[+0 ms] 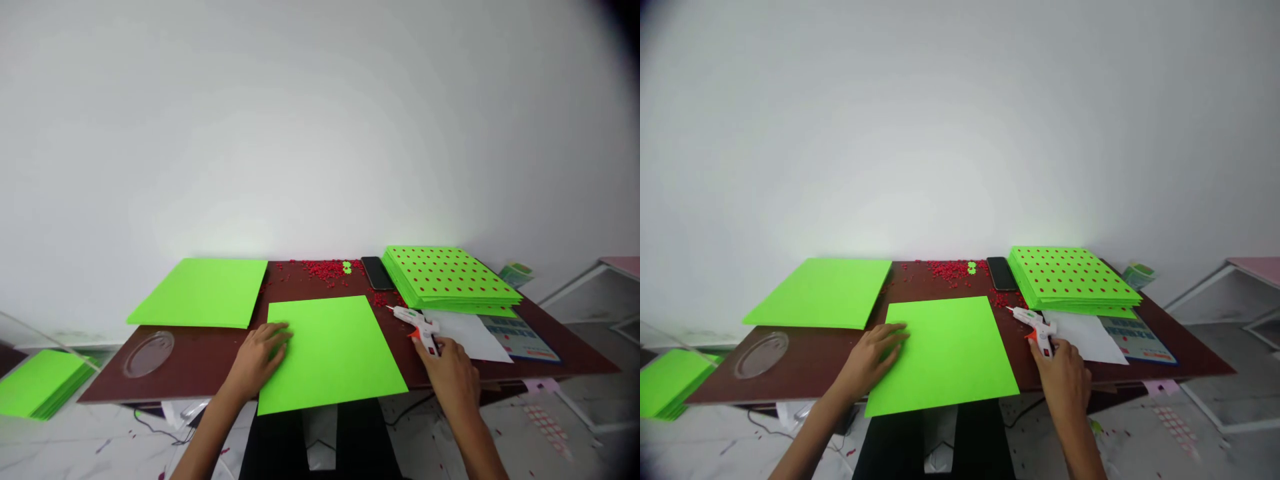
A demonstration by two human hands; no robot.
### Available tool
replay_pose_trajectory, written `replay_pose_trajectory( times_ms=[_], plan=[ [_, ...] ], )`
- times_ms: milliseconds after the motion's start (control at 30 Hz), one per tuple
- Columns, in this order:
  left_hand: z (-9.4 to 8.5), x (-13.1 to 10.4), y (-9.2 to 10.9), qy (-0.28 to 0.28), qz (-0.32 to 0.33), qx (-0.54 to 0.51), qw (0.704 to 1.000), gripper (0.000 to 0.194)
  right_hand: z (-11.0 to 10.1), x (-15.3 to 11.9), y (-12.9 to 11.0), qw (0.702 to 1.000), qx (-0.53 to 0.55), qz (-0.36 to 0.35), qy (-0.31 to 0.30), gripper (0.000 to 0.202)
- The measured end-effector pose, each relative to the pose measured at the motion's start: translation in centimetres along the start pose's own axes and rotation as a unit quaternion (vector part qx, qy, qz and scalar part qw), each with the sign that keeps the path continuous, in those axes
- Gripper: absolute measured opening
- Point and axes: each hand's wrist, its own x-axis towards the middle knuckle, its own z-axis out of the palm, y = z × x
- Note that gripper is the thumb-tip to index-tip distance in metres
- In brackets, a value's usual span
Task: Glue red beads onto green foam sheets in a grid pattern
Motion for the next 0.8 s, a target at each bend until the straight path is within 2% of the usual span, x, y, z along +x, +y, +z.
replay_pose_trajectory(
  times_ms=[100,167,267,333,433,567,667,800],
  plan=[
    [-0.3,0.1,-1.3,0.017,0.026,-0.015,0.999,0.028,0.4,0.5,0.7,0.997,0.066,0.020,-0.045,0.055],
    [-0.3,0.1,-2.2,0.040,0.019,-0.016,0.999,0.024,0.5,0.8,0.8,0.988,0.127,0.041,-0.077,0.055],
    [-0.1,-0.1,-3.2,0.053,-0.002,-0.010,0.999,0.021,0.2,0.5,0.2,0.960,0.232,0.052,-0.148,0.056],
    [0.2,-0.2,-3.4,0.050,-0.004,-0.004,0.999,0.024,-0.5,-0.5,-1.1,0.933,0.305,0.025,-0.191,0.058],
    [0.6,-0.4,-3.2,0.046,-0.006,0.006,0.999,0.030,-2.1,-2.7,-4.8,0.890,0.367,-0.042,-0.267,0.055],
    [0.7,-0.5,-2.8,0.043,-0.009,0.017,0.999,0.032,-3.5,-4.2,-12.1,0.837,0.388,-0.126,-0.365,0.043],
    [0.7,-0.4,-2.7,0.037,-0.006,0.021,0.999,0.034,-2.4,-3.0,-17.6,0.845,0.358,-0.180,-0.355,0.038],
    [0.6,-0.4,-2.5,0.034,-0.009,0.011,0.999,0.036,1.3,-0.8,-22.8,0.855,0.324,-0.245,-0.323,0.029]
  ],
)
